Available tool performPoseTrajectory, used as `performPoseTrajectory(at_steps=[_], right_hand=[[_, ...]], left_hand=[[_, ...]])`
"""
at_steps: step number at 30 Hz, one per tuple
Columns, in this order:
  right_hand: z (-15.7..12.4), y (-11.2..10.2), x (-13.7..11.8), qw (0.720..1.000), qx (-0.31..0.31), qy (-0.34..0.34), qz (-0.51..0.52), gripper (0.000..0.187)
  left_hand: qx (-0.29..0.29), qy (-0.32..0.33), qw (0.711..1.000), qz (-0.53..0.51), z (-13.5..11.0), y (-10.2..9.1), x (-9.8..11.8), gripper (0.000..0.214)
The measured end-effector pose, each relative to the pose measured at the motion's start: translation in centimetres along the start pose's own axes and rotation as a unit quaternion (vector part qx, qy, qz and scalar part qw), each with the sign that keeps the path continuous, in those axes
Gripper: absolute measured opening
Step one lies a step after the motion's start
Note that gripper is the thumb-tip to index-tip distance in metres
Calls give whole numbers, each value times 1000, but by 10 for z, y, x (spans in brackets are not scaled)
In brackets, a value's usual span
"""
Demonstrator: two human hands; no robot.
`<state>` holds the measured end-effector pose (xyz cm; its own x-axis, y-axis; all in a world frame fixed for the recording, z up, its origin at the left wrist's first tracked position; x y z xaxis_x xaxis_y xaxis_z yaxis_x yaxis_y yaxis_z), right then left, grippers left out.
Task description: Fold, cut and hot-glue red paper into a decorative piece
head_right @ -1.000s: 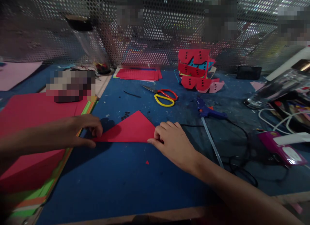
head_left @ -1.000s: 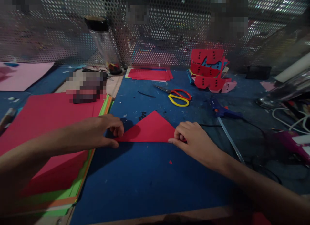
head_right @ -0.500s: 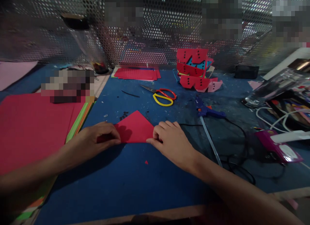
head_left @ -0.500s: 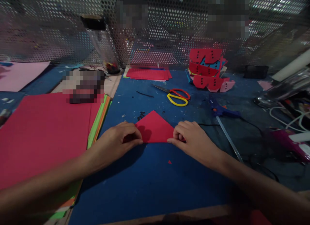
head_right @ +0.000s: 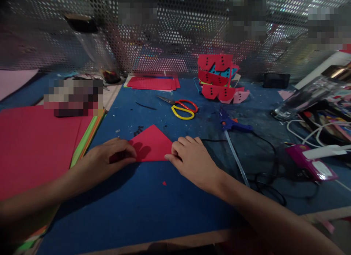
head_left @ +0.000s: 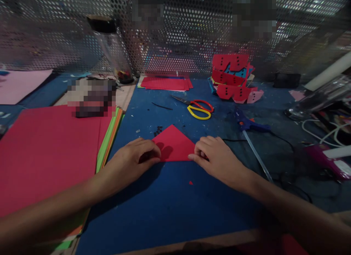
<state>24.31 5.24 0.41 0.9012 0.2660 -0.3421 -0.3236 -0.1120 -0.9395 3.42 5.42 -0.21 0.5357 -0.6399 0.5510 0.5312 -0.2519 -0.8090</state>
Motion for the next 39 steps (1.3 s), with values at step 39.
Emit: performPoseTrajectory(at_steps=[39], right_hand=[[1,-1,-1,1000,-3,8,-4,24]], left_hand=[[-49,271,927,254,-13,17,53,34]])
Point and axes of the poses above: each hand's wrist, its own z-axis towards the middle knuckle, its own y-axis out of the palm, x = y × z, the point moved 8 cm from there along z, towards the middle knuckle, and after that the axes turned 14 degrees about y, right-handed, at the moved point
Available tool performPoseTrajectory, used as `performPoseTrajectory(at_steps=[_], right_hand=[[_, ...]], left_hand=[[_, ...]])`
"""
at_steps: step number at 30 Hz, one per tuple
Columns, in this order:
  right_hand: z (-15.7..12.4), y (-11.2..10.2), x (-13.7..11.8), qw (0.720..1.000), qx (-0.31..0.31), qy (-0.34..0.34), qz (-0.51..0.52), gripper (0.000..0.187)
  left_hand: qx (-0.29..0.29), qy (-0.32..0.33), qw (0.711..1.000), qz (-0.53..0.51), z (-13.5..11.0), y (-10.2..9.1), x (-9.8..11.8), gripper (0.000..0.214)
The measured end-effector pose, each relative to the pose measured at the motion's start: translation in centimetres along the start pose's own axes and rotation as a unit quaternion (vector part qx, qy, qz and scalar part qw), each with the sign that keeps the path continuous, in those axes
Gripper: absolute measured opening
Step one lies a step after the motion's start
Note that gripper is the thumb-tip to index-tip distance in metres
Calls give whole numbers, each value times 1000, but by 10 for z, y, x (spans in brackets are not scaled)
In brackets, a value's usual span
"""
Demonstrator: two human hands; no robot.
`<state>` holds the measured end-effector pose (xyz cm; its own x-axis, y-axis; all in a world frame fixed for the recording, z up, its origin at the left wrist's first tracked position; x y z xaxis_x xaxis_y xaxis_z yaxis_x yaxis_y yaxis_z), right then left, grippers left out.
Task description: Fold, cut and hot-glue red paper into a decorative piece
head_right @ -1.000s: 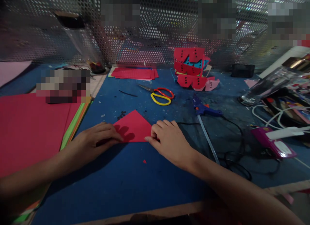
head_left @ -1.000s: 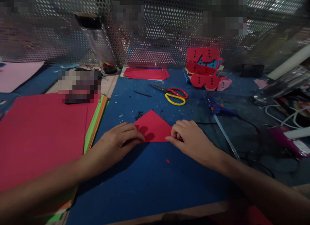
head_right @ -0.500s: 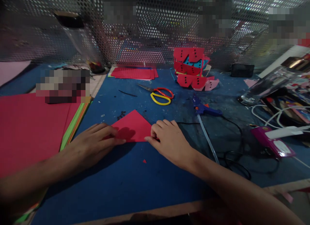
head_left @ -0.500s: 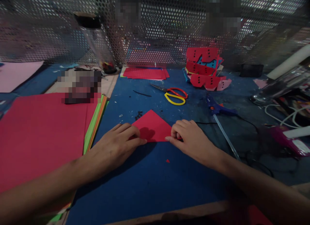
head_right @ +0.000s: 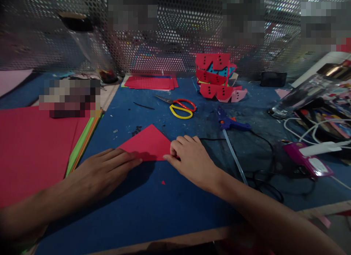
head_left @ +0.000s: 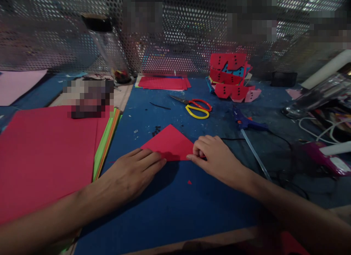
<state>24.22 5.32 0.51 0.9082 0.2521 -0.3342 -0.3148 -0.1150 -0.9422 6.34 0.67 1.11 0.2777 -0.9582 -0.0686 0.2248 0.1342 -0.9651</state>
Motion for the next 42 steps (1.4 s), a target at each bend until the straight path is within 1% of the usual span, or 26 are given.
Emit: performPoseTrajectory(at_steps=[4,12,18,27,36,42], right_hand=[[0,1,1,1000,-1,-1,-1,25],[0,0,1,1000,-8,2,0,28],[0,-2,5,1000,-17,4,15,28],[1,-8,15,999,-49,17,-4,30],[3,-12,22,995,-84,27,-53,30],[3,-13,25,994,-80,19,-75,30]], left_hand=[[-16,2,1000,9,3,1,0,39],[-26,2,1000,0,5,4,-1,47],[-30,-18,999,-8,5,4,-4,50],[0,-18,1000,-18,6,0,-4,44],[-13,-32,999,-41,4,5,-6,44],[-4,-33,999,-37,5,3,-6,44]])
Point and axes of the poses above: each hand's wrist, its own z-axis towards the middle knuckle, its own y-axis out of the palm, x = y × z, the point moved 8 cm from there along z, towards the middle knuckle, and after that the axes turned 14 degrees about y, right-handed, at the moved point
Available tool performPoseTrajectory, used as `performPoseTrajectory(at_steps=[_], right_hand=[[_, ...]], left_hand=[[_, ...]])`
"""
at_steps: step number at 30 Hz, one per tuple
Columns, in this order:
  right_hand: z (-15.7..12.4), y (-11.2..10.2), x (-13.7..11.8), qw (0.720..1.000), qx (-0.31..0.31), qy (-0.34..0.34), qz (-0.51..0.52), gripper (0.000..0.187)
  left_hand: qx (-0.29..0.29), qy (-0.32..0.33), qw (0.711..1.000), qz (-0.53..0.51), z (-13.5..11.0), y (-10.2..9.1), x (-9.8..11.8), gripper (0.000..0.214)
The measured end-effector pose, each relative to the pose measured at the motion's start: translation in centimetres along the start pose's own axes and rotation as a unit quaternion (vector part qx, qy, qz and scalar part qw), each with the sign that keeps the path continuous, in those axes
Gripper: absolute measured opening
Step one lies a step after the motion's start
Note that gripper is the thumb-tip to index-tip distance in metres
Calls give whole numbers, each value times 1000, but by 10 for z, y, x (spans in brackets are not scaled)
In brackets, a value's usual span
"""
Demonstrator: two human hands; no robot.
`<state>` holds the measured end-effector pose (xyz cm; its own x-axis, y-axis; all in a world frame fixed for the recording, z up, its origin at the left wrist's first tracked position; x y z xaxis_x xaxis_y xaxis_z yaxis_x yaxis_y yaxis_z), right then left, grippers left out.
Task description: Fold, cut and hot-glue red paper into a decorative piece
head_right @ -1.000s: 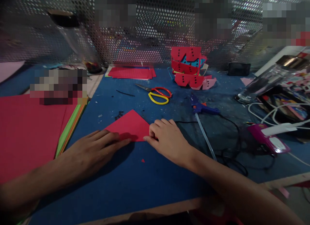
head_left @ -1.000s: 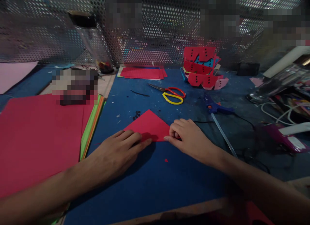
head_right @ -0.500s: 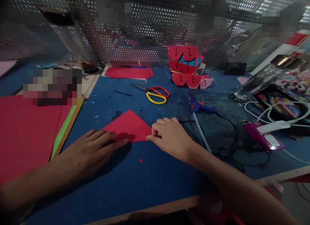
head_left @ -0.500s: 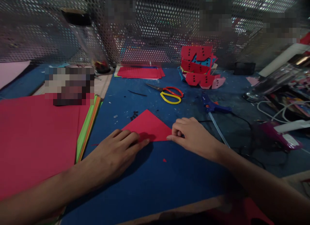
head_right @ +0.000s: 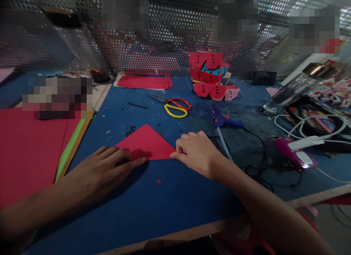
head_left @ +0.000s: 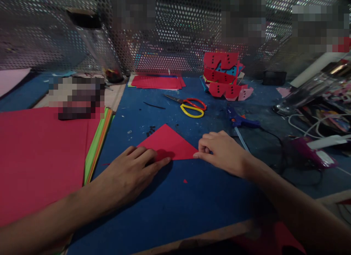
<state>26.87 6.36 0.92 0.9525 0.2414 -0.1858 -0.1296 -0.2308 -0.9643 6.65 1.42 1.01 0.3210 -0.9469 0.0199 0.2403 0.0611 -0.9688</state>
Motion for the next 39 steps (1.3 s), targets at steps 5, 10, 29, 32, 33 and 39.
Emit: performPoseTrajectory(at_steps=[5,10,29,32,33,39], right_hand=[[0,0,5,1000,0,3,-22,32],[0,1,11,1000,-1,-4,-25,34],[-2,-10,24,997,-44,20,-60,27],[-3,-28,24,998,49,49,-9,12],[-4,-34,20,995,90,43,13,8],[-30,-19,-45,972,120,-200,30,26]], left_hand=[[-9,11,1000,28,2,1,1,42],[-7,21,999,38,3,0,3,40],[5,23,999,34,2,1,2,38],[-6,17,999,28,2,2,1,41],[-9,16,999,28,2,2,1,41],[-8,17,999,40,2,2,2,44]])
Point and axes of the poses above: each hand's wrist, its own z-axis towards the middle knuckle, its own y-axis out of the palm, x = y × z, the point moved 8 cm from there along z, towards the middle knuckle, and after that the axes turned 14 degrees about y, right-handed, at the moved point
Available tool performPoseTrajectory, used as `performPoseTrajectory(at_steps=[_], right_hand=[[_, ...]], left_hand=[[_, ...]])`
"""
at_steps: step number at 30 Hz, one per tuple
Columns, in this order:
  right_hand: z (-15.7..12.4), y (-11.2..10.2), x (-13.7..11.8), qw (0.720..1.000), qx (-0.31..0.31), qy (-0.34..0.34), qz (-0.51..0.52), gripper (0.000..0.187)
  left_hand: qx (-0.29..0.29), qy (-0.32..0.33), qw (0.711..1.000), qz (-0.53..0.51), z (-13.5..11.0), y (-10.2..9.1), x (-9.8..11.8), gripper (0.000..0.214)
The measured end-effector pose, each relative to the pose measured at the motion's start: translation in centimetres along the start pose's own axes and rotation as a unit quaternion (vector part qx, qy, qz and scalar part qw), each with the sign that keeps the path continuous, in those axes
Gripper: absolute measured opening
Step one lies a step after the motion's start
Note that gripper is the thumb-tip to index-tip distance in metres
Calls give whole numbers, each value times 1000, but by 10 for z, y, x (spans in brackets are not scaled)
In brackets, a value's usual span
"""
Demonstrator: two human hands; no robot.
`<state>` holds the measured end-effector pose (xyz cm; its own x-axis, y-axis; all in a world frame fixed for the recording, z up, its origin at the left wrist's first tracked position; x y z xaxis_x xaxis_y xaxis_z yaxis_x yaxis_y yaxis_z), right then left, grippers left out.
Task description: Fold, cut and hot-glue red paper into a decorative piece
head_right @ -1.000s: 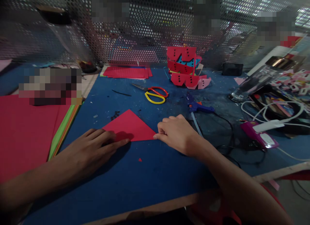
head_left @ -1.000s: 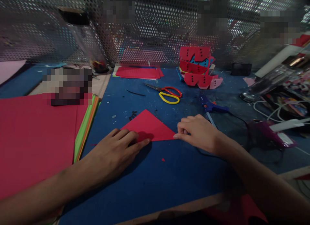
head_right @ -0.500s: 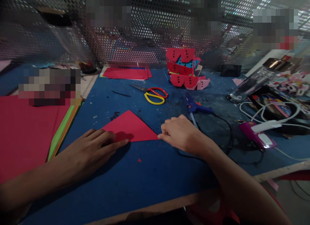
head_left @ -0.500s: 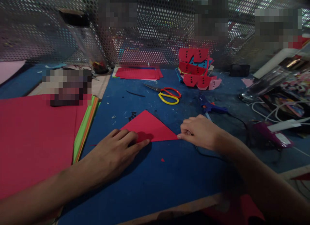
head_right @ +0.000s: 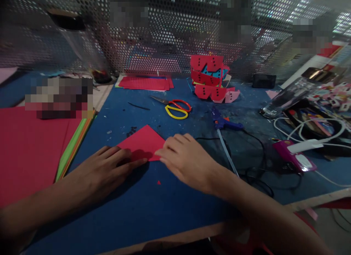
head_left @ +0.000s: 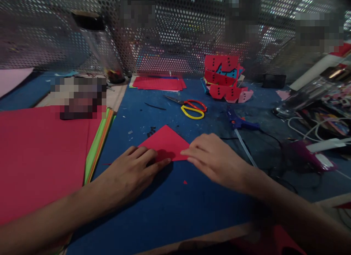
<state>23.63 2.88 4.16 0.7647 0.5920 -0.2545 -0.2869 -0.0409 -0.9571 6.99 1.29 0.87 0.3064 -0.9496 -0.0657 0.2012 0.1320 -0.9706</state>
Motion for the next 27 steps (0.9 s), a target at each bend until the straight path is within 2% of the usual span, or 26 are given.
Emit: performPoseTrajectory(at_steps=[3,9,16,27], right_hand=[[-5,18,-17,997,-36,-55,-31,36],[-6,34,-20,992,-78,-66,-78,41],[-9,32,-26,985,-79,-83,-132,42],[-10,19,-16,983,-95,-61,-142,36]], left_hand=[[1,-1,1000,6,1,-1,0,42],[-1,-5,1000,-6,0,1,0,37],[3,-1,1000,-1,0,1,1,40],[7,2,1000,-12,-2,0,1,39]])
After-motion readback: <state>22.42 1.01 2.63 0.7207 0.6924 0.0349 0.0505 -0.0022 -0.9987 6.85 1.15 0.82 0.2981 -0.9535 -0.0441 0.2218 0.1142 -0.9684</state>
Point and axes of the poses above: each hand's wrist, its own z-axis towards the middle knuckle, its own y-axis out of the palm, x = y × z, the point moved 8 cm from there along z, towards the middle knuckle, and after that the axes turned 14 degrees about y, right-handed, at the moved point
